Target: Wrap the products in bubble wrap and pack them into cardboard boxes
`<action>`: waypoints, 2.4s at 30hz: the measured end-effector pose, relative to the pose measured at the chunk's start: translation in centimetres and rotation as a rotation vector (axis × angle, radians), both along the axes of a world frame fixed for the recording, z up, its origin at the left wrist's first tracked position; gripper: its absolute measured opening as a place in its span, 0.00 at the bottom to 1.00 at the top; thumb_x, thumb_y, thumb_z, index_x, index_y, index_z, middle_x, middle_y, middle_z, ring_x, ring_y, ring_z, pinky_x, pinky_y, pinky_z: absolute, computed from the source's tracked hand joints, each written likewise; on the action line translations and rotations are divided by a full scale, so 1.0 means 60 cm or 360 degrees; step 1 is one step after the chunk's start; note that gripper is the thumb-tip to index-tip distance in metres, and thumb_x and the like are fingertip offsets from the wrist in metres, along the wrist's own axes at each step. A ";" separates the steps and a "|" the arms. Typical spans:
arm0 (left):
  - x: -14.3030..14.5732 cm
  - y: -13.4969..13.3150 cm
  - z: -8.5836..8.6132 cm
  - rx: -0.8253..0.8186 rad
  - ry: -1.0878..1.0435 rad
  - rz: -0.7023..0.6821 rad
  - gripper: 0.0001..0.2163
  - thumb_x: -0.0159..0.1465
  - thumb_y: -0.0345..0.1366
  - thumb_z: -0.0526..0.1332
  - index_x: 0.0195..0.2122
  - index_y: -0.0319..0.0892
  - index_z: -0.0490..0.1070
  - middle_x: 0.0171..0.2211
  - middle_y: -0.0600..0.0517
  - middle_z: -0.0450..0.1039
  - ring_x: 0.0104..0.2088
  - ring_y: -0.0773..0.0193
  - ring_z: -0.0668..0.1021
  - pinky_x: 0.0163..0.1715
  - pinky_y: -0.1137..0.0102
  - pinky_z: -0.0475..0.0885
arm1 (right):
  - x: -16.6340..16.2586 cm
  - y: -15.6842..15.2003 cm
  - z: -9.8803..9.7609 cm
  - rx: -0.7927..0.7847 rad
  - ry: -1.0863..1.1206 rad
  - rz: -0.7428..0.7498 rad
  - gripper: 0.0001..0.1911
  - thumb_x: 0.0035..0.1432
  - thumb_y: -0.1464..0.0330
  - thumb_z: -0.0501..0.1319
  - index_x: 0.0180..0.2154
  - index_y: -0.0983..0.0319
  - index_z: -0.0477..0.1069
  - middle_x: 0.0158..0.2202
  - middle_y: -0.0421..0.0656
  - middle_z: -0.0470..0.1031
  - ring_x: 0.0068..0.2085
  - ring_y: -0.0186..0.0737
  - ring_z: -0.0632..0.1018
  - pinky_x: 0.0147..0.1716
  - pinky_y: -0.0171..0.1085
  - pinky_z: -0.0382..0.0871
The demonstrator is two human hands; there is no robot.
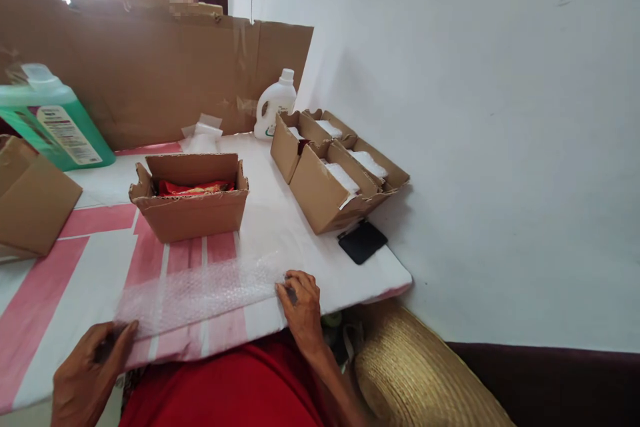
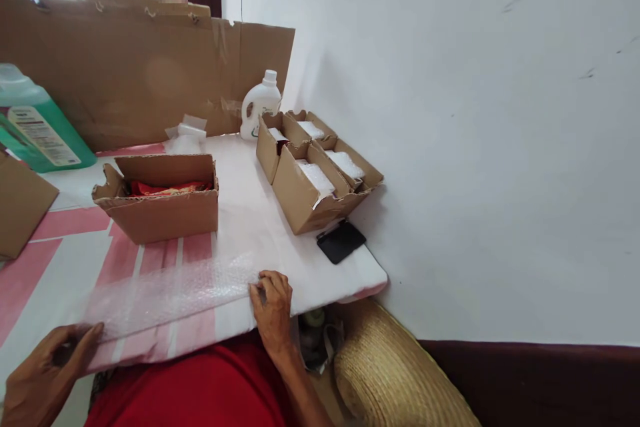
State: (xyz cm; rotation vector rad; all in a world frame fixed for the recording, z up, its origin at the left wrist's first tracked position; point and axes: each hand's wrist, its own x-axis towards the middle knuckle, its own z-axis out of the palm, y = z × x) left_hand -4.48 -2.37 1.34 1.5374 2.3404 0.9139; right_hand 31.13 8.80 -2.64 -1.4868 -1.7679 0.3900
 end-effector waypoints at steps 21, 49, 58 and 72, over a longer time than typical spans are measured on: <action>0.083 0.022 -0.028 0.0486 0.0851 -0.0879 0.21 0.68 0.37 0.58 0.62 0.46 0.66 0.59 0.43 0.71 0.58 0.52 0.73 0.55 0.60 0.66 | -0.005 0.004 -0.002 0.0148 -0.0001 -0.0105 0.04 0.67 0.69 0.59 0.37 0.60 0.69 0.36 0.45 0.73 0.42 0.47 0.72 0.44 0.46 0.67; 0.062 0.008 -0.032 0.0542 0.0956 -0.0865 0.21 0.67 0.36 0.61 0.61 0.45 0.68 0.57 0.44 0.73 0.55 0.56 0.75 0.51 0.64 0.71 | 0.011 0.019 0.044 0.0326 -0.0919 0.0696 0.22 0.65 0.71 0.60 0.59 0.63 0.68 0.60 0.53 0.72 0.60 0.53 0.71 0.55 0.49 0.68; 0.014 -0.010 -0.009 0.0441 0.1106 -0.0804 0.13 0.68 0.28 0.57 0.51 0.45 0.74 0.45 0.49 0.79 0.45 0.63 0.80 0.45 0.69 0.72 | 0.005 0.051 0.034 0.0762 -0.1213 0.1042 0.16 0.63 0.84 0.52 0.38 0.64 0.75 0.38 0.48 0.77 0.40 0.47 0.74 0.37 0.43 0.66; 0.148 0.031 -0.010 0.0506 0.0813 -0.1140 0.10 0.70 0.32 0.57 0.50 0.44 0.74 0.41 0.49 0.80 0.41 0.61 0.80 0.42 0.67 0.72 | 0.081 0.157 0.025 0.0520 -0.1220 0.0634 0.16 0.66 0.83 0.53 0.34 0.63 0.76 0.37 0.48 0.78 0.40 0.47 0.72 0.36 0.42 0.63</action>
